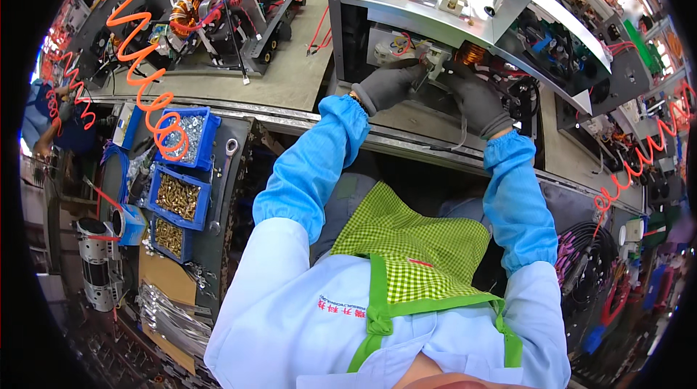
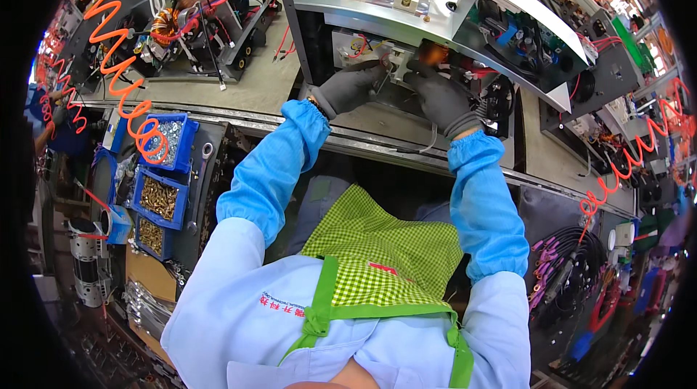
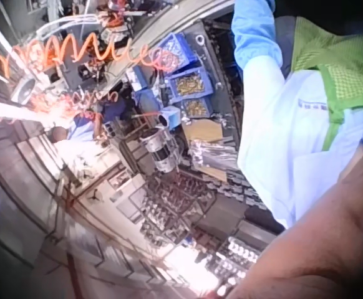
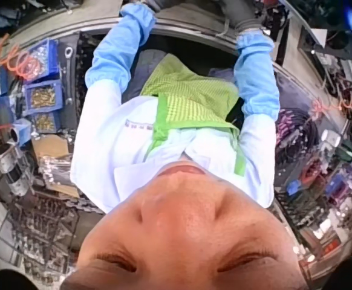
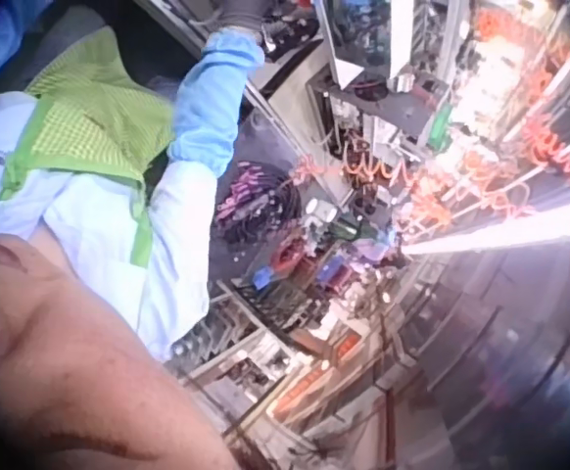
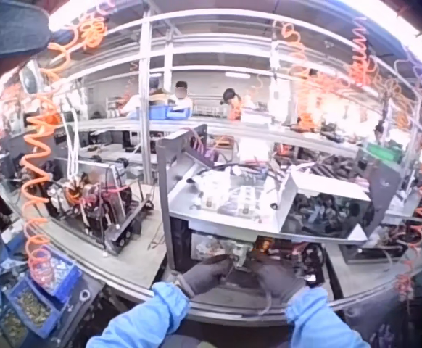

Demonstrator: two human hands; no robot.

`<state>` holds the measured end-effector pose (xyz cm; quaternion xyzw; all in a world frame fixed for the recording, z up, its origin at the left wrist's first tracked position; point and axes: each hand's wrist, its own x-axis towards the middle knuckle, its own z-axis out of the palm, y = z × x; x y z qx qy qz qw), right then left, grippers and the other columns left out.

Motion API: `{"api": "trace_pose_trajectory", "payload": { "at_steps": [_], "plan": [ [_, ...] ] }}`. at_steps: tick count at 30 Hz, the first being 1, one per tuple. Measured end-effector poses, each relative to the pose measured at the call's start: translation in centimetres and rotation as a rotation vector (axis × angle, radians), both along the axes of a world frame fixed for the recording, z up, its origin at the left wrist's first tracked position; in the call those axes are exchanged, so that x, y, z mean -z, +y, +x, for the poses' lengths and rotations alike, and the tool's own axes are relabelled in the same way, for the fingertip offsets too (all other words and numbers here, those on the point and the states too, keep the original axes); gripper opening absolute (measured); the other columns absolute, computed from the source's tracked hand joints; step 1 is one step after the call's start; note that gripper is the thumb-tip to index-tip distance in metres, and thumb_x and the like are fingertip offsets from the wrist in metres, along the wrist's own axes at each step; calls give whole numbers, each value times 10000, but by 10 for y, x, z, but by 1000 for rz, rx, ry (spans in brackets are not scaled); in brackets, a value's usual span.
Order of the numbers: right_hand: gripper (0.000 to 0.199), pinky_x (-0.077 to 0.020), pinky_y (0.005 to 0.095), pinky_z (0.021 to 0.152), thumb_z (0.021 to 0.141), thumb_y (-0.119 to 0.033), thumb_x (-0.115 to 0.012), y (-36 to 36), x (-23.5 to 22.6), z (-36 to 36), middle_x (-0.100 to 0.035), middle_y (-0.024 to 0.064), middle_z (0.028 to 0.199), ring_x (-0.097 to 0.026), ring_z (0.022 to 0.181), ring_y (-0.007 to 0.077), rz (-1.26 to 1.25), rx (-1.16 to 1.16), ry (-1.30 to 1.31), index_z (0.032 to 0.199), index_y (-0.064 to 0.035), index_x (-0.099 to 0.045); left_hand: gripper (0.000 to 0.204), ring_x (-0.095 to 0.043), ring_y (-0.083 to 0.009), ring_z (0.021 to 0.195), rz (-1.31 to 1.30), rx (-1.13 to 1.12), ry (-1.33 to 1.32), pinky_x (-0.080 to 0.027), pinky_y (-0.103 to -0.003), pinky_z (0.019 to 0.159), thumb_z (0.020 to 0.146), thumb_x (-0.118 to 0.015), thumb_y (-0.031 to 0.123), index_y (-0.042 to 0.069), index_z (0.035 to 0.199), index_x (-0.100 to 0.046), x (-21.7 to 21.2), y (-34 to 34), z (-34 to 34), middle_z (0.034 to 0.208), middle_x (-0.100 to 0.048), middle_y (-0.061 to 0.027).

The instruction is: Assembling electrical components into a metal chassis using an electric screwdriver.

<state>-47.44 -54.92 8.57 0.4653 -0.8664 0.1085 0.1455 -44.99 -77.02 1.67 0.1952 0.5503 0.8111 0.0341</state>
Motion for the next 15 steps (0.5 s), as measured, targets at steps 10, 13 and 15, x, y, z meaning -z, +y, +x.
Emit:
{"api": "trace_pose_trajectory", "payload": {
  "at_steps": [10,13,15],
  "plan": [
    [284,-509,405,822,801,-78,-549,-4,3,1,-589,117,1173,-612,979,323,-55,123,-46,1069,-88,-645,288,-511,-80,840,-479,-131,84,-431,-246,741,957,-548,161,52,1222,-566,-24,-2,22,949,-587,23],
    [219,-510,386,740,778,-100,-571,-17,14,3,-614,75,1061,-623,907,309,-199,163,81,978,-99,-660,330,-477,-46,792,-13,-18,-254,-406,-225,698,961,-551,245,25,1206,-569,-14,7,15,926,-572,19],
    [255,-507,399,769,769,-84,-559,-24,9,2,-609,105,1079,-616,922,328,-168,203,32,1006,-82,-653,331,-496,-56,773,-119,-79,-145,-415,-233,673,960,-550,281,40,1185,-584,-11,11,8,928,-595,13]
  ]
}}
